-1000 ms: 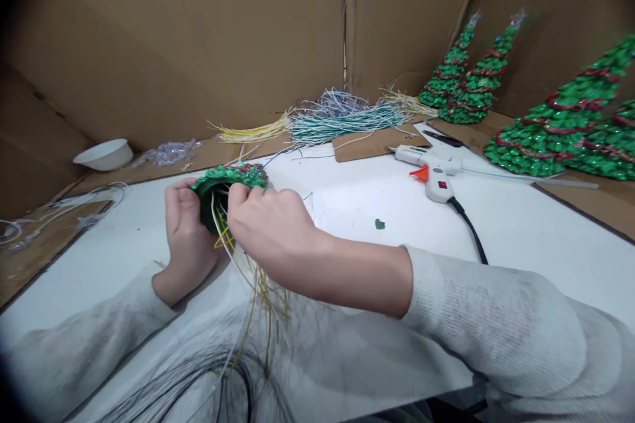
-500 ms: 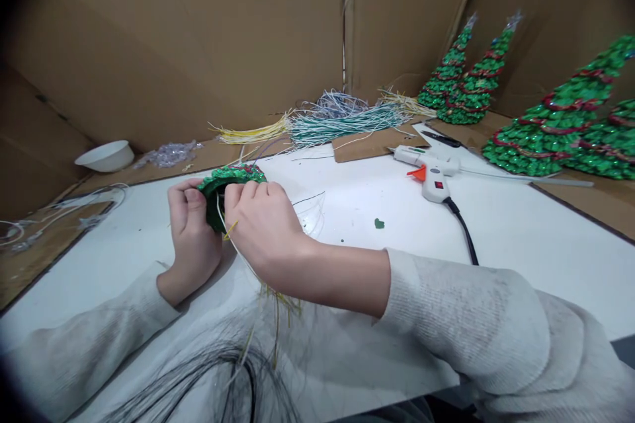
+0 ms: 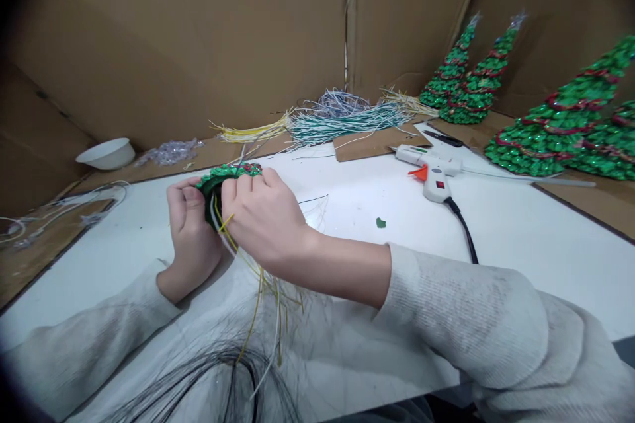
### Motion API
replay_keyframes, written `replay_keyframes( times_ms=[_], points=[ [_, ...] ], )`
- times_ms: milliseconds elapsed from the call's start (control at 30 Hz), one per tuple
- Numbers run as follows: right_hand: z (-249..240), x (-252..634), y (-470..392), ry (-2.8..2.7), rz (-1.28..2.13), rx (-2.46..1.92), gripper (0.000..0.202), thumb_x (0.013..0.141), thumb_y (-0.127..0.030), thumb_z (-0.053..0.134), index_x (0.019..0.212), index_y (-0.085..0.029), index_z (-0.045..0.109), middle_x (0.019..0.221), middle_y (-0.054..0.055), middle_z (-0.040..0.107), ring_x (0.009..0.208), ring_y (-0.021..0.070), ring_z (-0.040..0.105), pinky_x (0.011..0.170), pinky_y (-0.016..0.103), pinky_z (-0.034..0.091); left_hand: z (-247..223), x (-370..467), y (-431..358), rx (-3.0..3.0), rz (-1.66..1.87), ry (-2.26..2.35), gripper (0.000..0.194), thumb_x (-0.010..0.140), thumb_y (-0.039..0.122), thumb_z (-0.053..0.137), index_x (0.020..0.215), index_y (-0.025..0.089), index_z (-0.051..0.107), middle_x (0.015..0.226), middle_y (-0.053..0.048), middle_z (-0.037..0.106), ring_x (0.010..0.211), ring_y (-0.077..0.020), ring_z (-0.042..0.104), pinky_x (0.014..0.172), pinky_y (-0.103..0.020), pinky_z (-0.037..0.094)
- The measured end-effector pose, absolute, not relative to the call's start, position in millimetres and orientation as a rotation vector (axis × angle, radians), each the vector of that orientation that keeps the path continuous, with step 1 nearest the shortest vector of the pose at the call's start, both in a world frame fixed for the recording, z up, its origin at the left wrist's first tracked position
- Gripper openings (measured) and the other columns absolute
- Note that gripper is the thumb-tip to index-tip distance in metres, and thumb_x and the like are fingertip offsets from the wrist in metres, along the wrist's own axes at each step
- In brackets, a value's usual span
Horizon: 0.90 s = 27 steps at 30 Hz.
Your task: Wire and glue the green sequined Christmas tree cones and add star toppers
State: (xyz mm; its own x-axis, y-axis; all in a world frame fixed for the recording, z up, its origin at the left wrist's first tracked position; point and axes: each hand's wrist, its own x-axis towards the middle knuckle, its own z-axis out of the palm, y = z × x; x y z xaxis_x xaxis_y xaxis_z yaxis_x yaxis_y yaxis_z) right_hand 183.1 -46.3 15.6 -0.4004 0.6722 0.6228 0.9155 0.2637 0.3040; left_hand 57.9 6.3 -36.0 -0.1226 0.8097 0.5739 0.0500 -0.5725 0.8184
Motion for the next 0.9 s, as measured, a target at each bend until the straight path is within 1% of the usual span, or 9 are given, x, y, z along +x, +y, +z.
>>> replay_keyframes(
  times_ms=[133,233,333,533,767,900],
  points=[
    [12.6,185.2,-41.9,-2.086,-1.049,-1.361,0.031,0.084,0.002,0.021,0.073,-0.017,0.042,0.059,0.003,0.056,0.055,0.0176,0.053,0.062,0.031,0.028,-34.9,56.1,5.6,1.605,1.727,1.017,0.026,0.092,0.044,0.039,0.095,0.021,0.05,0.09,-0.001,0.051,0.085,-0.0126,0.051,0.08,-0.025,0.042],
    [11.5,184.9,-40.4,-2.042,-1.103,-1.329,0.033,0.084,0.003,0.02,0.071,-0.017,0.042,0.058,0.003,0.056,0.052,0.0169,0.052,0.061,0.03,0.028,-34.4,56.5,5.3,1.592,1.727,1.002,0.025,0.092,0.043,0.04,0.093,0.021,0.051,0.088,-0.001,0.051,0.085,-0.0129,0.051,0.082,-0.026,0.041],
    [12.5,184.3,-40.2,-2.028,-1.108,-1.327,0.034,0.083,0.005,0.019,0.07,-0.017,0.042,0.056,0.003,0.056,0.051,0.0168,0.052,0.06,0.03,0.028,-35.6,57.8,5.9,1.581,1.737,0.976,0.024,0.092,0.042,0.04,0.094,0.021,0.052,0.087,0.0,0.051,0.084,-0.0125,0.05,0.082,-0.025,0.041],
    [13.9,182.9,-41.5,-2.036,-1.078,-1.344,0.036,0.083,0.005,0.017,0.07,-0.016,0.044,0.056,0.004,0.056,0.05,0.0168,0.053,0.058,0.03,0.027,-38.2,61.0,7.3,1.44,1.752,0.803,0.02,0.092,0.039,0.043,0.093,0.021,0.052,0.087,0.0,0.052,0.079,-0.0106,0.05,0.074,-0.022,0.041],
    [10.5,183.3,-39.0,-1.954,-1.135,-1.295,0.034,0.084,0.004,0.023,0.068,-0.015,0.046,0.054,0.004,0.055,0.048,0.0158,0.05,0.058,0.03,0.026,-37.6,61.3,4.2,1.457,1.752,0.838,0.02,0.092,0.039,0.042,0.094,0.021,0.051,0.088,0.0,0.05,0.08,-0.011,0.049,0.075,-0.022,0.041],
    [12.0,183.1,-39.0,-2.013,-1.076,-1.315,0.034,0.083,0.004,0.022,0.068,-0.015,0.047,0.055,0.005,0.056,0.05,0.0162,0.05,0.058,0.03,0.025,-35.8,61.5,3.3,1.458,1.765,0.848,0.019,0.092,0.039,0.043,0.094,0.022,0.051,0.087,0.001,0.051,0.08,-0.0104,0.049,0.075,-0.021,0.041]
  ],
)
